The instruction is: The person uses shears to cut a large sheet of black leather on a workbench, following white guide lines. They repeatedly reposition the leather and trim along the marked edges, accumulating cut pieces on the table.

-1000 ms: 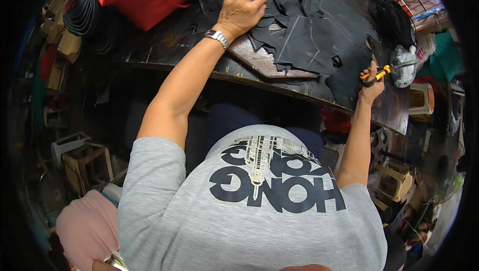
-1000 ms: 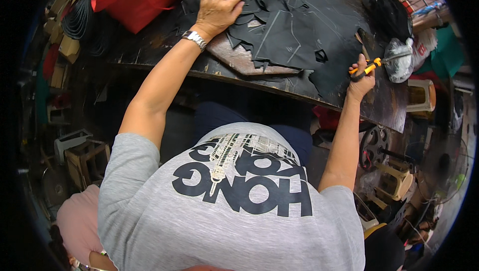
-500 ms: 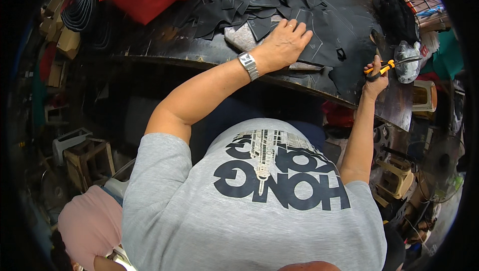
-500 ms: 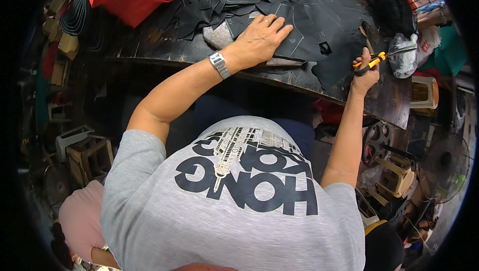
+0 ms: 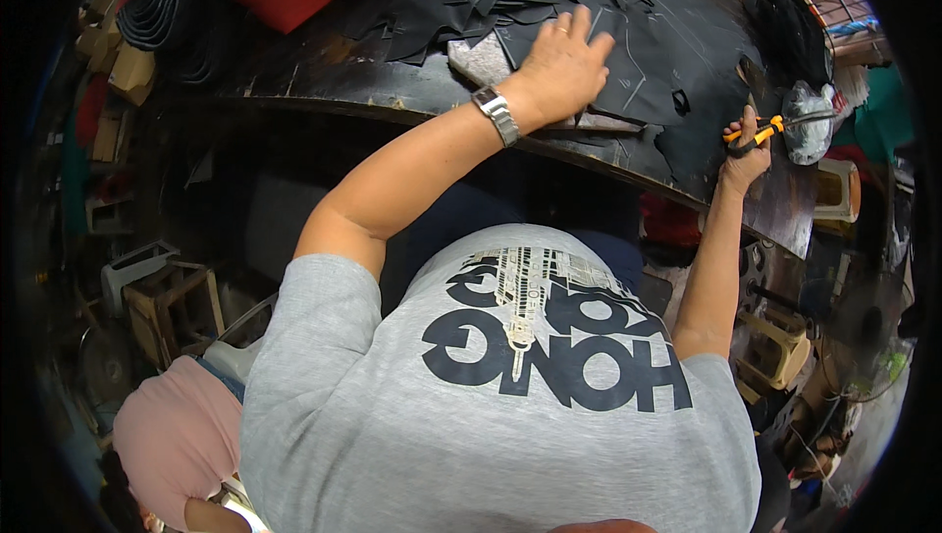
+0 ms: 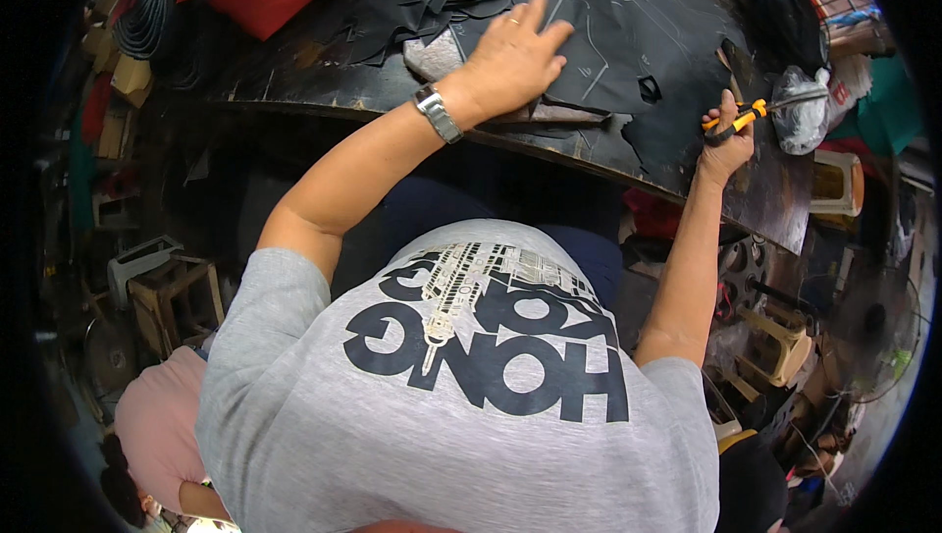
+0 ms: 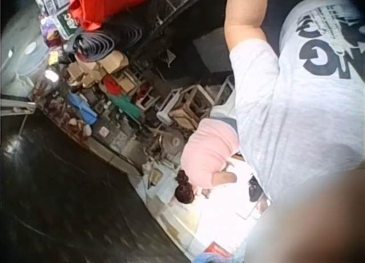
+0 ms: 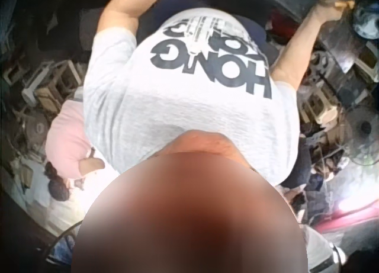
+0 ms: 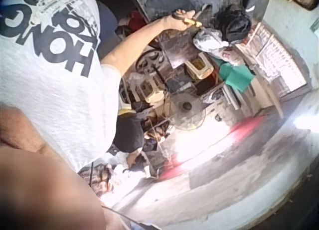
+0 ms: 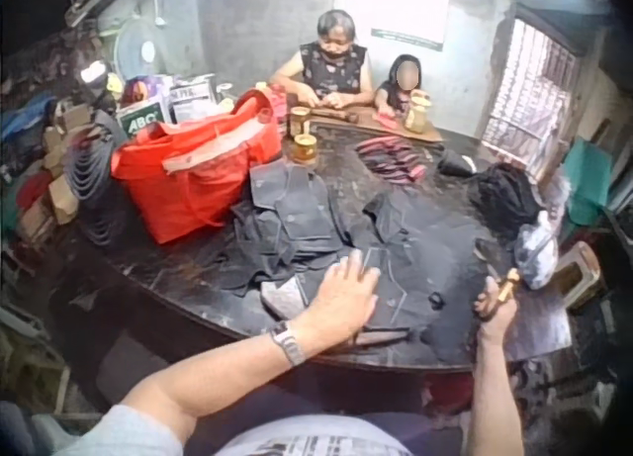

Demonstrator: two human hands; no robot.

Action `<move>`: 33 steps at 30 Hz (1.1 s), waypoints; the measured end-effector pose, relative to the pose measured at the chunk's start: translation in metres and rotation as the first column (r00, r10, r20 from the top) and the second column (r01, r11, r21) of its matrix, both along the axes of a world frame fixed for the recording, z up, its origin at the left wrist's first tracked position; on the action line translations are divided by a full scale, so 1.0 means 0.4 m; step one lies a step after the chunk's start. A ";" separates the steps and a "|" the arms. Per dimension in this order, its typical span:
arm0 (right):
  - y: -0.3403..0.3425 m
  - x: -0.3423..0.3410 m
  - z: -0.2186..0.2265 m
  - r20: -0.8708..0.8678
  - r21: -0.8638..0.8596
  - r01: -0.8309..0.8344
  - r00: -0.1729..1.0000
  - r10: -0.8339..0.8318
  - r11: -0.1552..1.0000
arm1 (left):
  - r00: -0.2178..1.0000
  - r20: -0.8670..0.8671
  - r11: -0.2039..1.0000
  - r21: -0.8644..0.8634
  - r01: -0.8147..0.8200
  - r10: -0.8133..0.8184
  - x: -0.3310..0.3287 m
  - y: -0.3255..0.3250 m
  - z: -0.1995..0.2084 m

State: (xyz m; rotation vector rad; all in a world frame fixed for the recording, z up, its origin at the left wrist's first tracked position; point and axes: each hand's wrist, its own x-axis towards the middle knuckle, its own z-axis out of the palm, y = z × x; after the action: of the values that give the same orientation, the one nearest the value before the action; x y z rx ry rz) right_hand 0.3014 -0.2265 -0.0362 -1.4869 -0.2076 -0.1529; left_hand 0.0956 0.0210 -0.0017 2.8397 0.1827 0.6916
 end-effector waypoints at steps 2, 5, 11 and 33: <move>0.000 -0.003 0.000 0.005 -0.019 0.015 1.000 -0.015 1.000 | 0.997 0.001 0.983 -0.168 -0.071 0.072 0.007 0.011 0.010; 0.001 -0.004 0.001 0.014 -0.038 0.010 1.000 -0.009 0.999 | 0.995 -0.094 0.959 -0.277 -0.053 0.027 0.023 0.033 0.025; 0.001 -0.004 -0.003 0.005 -0.057 0.019 1.000 -0.019 0.998 | 0.998 0.005 0.876 -0.479 -0.048 0.057 0.048 0.074 0.026; 0.041 -0.396 0.112 -0.395 0.227 -0.732 0.534 0.748 0.642 | 0.874 0.416 -0.084 -0.890 0.448 0.251 -0.084 0.062 0.041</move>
State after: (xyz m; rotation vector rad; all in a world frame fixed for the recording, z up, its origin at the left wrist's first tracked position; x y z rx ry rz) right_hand 0.1428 -0.2099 0.0085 -1.2362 -0.4376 0.8980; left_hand 0.0622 0.0458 0.0145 1.0305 0.2376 0.6956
